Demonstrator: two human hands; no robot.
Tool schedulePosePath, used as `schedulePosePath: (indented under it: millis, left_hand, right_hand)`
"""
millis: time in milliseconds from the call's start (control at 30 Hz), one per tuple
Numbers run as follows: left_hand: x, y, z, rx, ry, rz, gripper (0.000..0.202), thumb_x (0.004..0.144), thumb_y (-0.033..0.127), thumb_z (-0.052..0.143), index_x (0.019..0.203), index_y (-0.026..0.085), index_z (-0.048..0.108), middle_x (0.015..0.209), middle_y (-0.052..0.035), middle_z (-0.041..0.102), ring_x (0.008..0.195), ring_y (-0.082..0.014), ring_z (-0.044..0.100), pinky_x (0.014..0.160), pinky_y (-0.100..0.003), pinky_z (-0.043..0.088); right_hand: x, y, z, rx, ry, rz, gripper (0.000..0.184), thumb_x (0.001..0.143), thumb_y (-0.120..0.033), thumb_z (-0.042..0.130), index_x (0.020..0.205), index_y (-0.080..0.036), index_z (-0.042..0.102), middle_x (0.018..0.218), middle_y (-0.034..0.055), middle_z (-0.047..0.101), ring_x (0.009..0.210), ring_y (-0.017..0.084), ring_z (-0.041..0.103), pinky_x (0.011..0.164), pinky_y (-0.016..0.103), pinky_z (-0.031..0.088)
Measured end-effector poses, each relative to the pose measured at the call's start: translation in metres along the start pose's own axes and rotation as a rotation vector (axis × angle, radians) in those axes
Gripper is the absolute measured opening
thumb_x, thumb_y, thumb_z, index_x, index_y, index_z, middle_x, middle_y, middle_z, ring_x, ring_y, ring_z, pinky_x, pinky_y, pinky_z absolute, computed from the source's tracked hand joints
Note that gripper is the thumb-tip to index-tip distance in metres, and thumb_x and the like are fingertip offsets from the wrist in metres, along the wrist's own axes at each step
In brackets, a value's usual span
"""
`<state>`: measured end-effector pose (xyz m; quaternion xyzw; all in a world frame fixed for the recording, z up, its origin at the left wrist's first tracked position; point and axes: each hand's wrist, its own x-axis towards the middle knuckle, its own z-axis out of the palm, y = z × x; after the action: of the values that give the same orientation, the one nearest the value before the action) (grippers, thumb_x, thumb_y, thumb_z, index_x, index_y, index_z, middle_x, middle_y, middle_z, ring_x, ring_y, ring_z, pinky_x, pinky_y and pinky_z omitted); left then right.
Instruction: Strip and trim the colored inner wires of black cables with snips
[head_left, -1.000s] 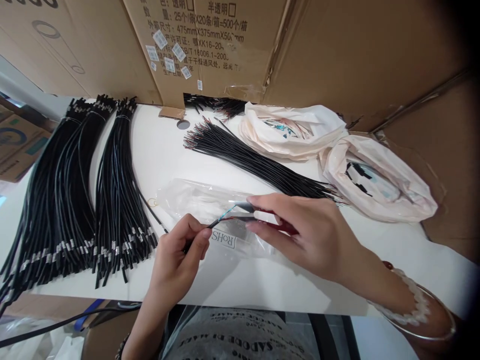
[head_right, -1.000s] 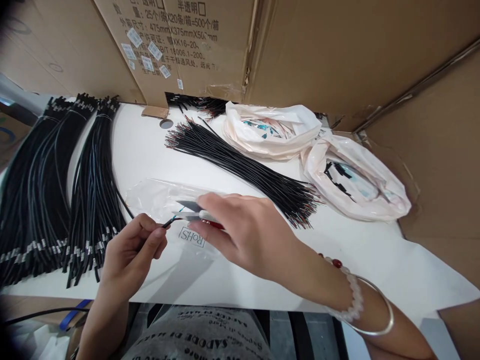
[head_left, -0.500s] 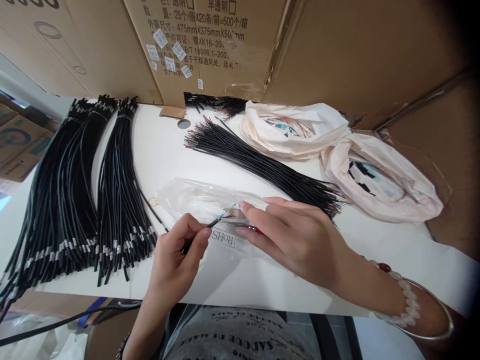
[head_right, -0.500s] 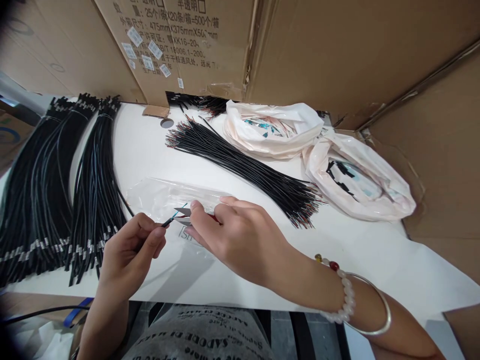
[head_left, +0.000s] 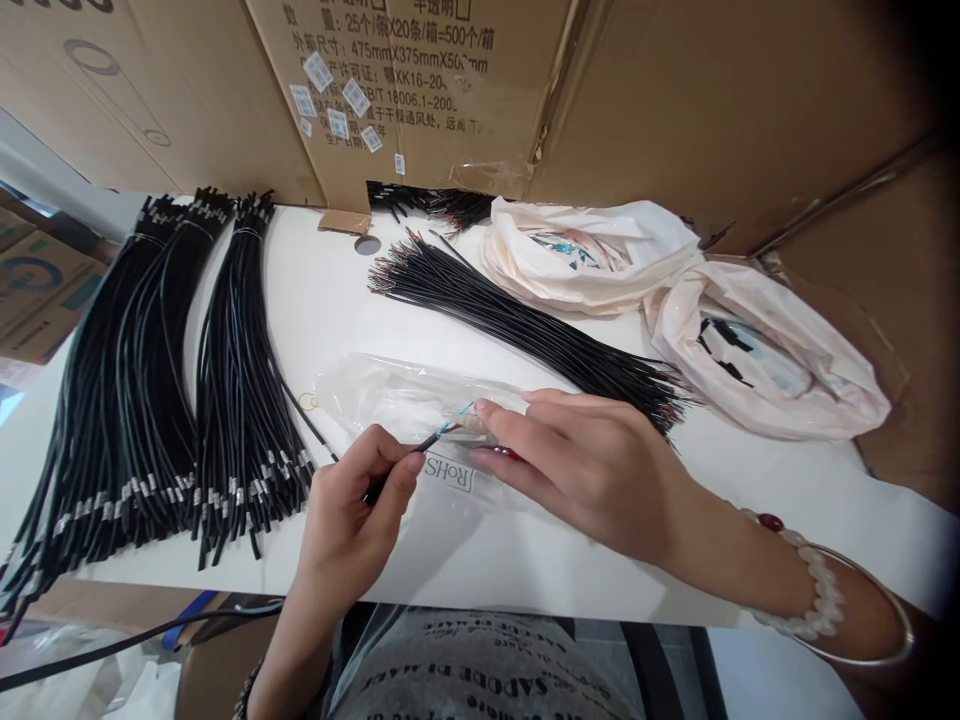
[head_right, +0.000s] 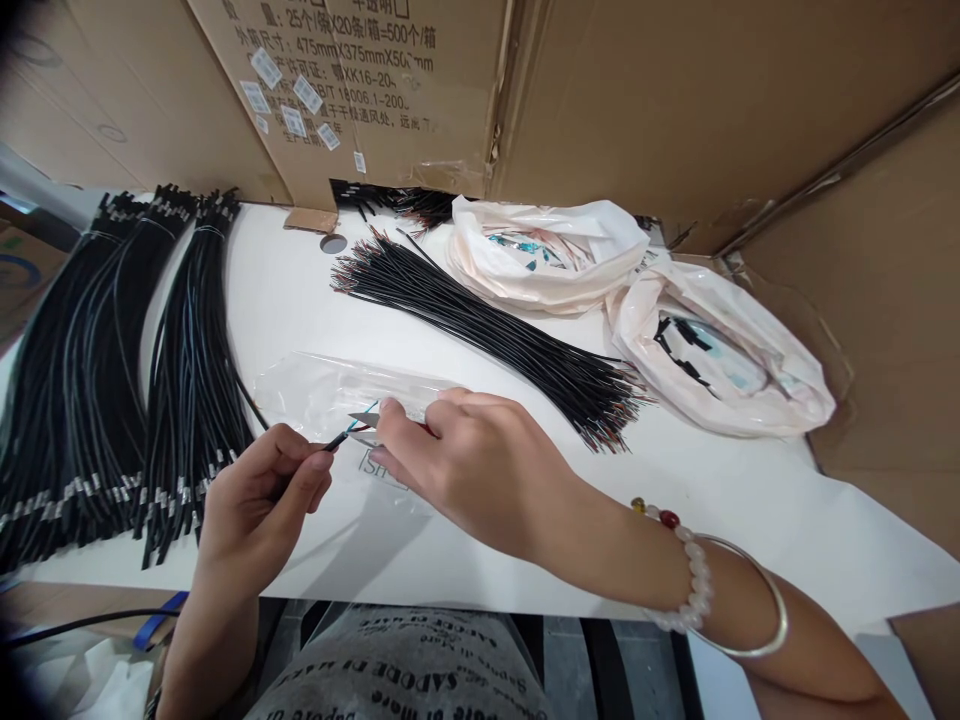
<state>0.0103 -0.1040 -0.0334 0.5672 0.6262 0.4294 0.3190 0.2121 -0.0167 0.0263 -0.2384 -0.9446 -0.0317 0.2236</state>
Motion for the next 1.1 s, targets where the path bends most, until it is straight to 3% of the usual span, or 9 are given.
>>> schedulePosePath:
  millis: [300,500,633,800,900,967,1100]
  left_hand:
    - [0.000,0.004,-0.004,0.064,-0.012,0.062,0.021,0.093,0.024,0.054,0.073,0.021,0.046,0.052,0.0092,0.041,0.046,-0.0053,0.033,0.043,-0.016,0.028]
    - [0.008,0.009,-0.005,0.196,-0.013,0.093,0.020,0.093,0.023,0.053,0.074,0.020,0.049,0.052,0.0093,0.043,0.044,-0.0037,0.032,0.042,-0.014,0.027]
    - [0.012,0.013,-0.006,0.343,-0.025,0.147,0.019,0.093,0.025,0.053,0.075,0.019,0.051,0.049,0.0106,0.041,0.039,-0.0018,0.031,0.041,-0.013,0.025]
    - [0.014,0.014,-0.007,0.481,-0.024,0.212,0.019,0.094,0.026,0.051,0.077,0.018,0.055,0.049,0.0098,0.047,0.039,-0.0024,0.033,0.042,-0.014,0.028]
    - [0.014,0.011,-0.004,0.521,0.010,0.238,0.019,0.093,0.027,0.054,0.076,0.019,0.056,0.048,0.0098,0.047,0.037,-0.0031,0.032,0.042,-0.015,0.027]
    - [0.013,0.009,-0.003,0.508,0.014,0.248,0.019,0.092,0.027,0.055,0.075,0.019,0.056,0.047,0.0101,0.047,0.036,-0.0031,0.033,0.042,-0.016,0.027]
    - [0.011,0.007,-0.005,0.460,-0.027,0.269,0.017,0.092,0.026,0.057,0.076,0.019,0.057,0.049,0.0101,0.049,0.037,-0.0025,0.037,0.042,-0.015,0.029]
  right_hand:
    - [0.002,0.008,0.001,0.060,-0.064,-0.021,0.027,0.099,-0.033,0.052,0.098,-0.011,0.068,0.058,-0.0002,0.058,0.054,0.013,0.056,0.053,0.024,0.045]
    - [0.003,0.008,0.009,-0.181,0.046,-0.204,0.017,0.088,-0.007,0.059,0.102,-0.009,0.070,0.055,-0.0014,0.052,0.050,0.012,0.047,0.054,0.026,0.044]
    - [0.008,0.005,0.010,-0.348,0.059,-0.336,0.017,0.086,-0.003,0.058,0.097,-0.007,0.071,0.050,-0.0030,0.048,0.047,0.011,0.043,0.055,0.025,0.046]
    - [0.009,0.001,0.011,-0.374,-0.003,-0.344,0.022,0.086,0.001,0.053,0.094,-0.008,0.073,0.049,-0.0019,0.048,0.045,0.011,0.041,0.052,0.024,0.043]
    - [0.009,0.006,0.010,-0.341,-0.023,-0.222,0.024,0.088,-0.001,0.051,0.099,-0.005,0.072,0.053,0.0020,0.055,0.049,0.013,0.047,0.053,0.025,0.042]
    - [0.010,0.013,0.008,-0.234,-0.047,-0.018,0.020,0.093,-0.012,0.053,0.102,-0.006,0.070,0.057,0.0033,0.059,0.051,0.014,0.051,0.053,0.026,0.039]
    - [0.013,0.024,0.006,0.353,-0.211,0.413,0.028,0.088,-0.041,0.066,0.097,-0.015,0.067,0.059,-0.0029,0.061,0.053,0.012,0.053,0.053,0.023,0.035]
